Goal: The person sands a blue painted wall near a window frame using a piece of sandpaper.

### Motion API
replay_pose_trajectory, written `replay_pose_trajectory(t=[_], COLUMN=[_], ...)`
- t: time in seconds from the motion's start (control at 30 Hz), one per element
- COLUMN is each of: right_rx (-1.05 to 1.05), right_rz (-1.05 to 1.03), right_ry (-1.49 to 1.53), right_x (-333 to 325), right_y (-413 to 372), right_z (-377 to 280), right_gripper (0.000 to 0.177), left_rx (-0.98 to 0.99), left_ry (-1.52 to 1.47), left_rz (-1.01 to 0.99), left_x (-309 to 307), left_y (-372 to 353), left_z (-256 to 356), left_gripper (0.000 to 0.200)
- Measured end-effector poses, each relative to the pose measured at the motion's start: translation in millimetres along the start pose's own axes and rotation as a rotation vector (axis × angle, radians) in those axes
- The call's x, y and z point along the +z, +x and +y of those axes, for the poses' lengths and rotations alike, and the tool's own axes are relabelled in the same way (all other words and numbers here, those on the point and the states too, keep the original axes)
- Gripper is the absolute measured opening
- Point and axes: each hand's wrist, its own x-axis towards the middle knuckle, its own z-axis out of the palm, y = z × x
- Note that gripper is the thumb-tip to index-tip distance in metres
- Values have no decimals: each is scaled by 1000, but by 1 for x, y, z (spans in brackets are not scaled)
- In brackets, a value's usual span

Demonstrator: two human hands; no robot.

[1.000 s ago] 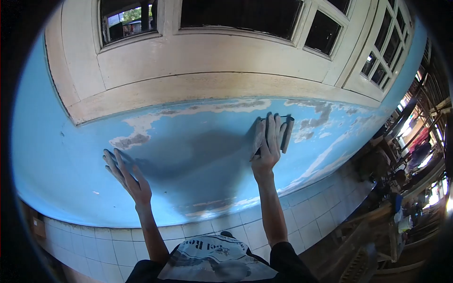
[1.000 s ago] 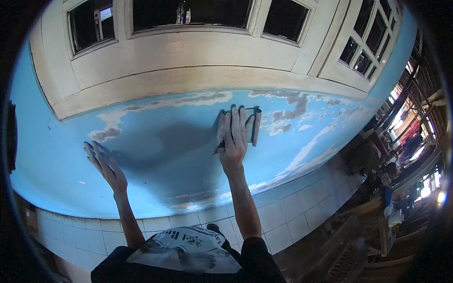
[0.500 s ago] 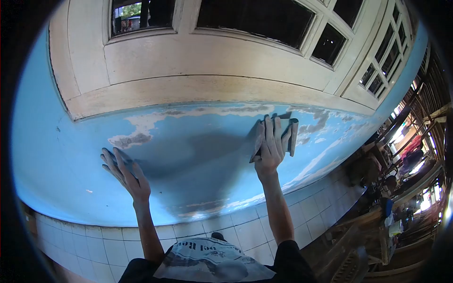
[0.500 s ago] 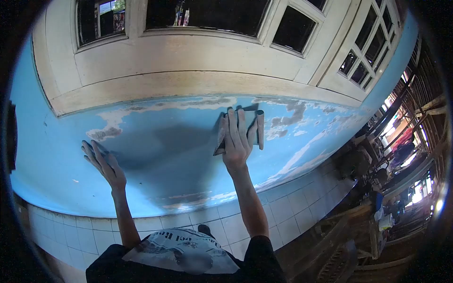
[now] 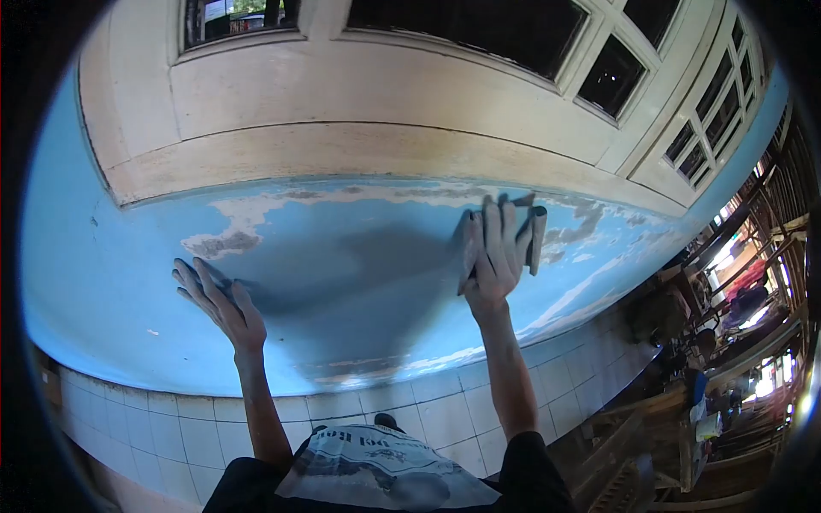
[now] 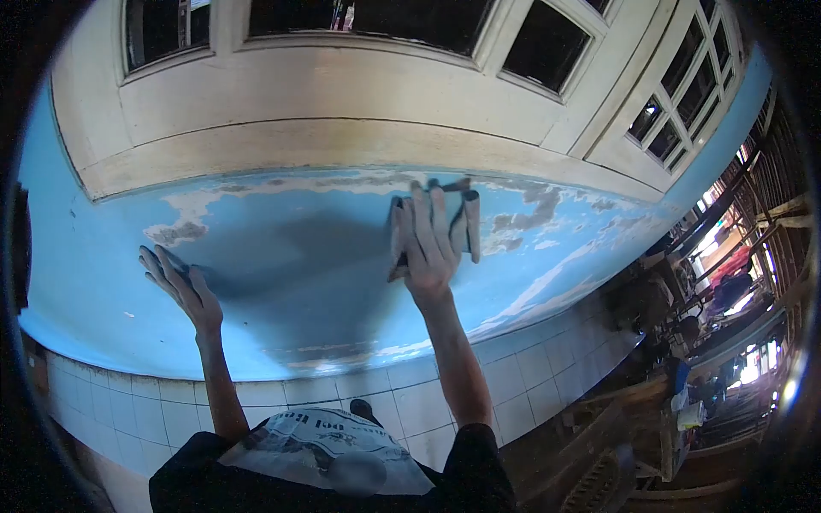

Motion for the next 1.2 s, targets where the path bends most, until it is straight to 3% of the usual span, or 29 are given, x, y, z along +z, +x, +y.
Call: replay_pose_trajectory(t=[0.37, 0.6, 0.73, 0.9, 1.03, 1.2], right_rx=[23, -7, 13, 34, 22, 24], right_rz=[-67, -27, 8, 16, 16, 37], right_ry=[44, 51, 71, 113, 160, 138], right_x=[-1, 1, 12, 14, 18, 10], right_y=[-10, 9, -24, 4, -32, 25], right_z=[5, -3, 6, -5, 0, -11], right_gripper=[22, 22, 24, 23, 24, 23], left_rx=[10, -21, -14, -4, -11, 0], left_ry=[-7, -10, 27, 38, 46, 29], left_rz=[76, 134, 150, 195, 215, 211], left_x=[12, 19, 23, 25, 27, 26], left_y=[-1, -2, -2, -4, -3, -4], left_z=[-1, -3, -8, -5, -6, -4], left_gripper=[59, 60, 60, 61, 61, 60])
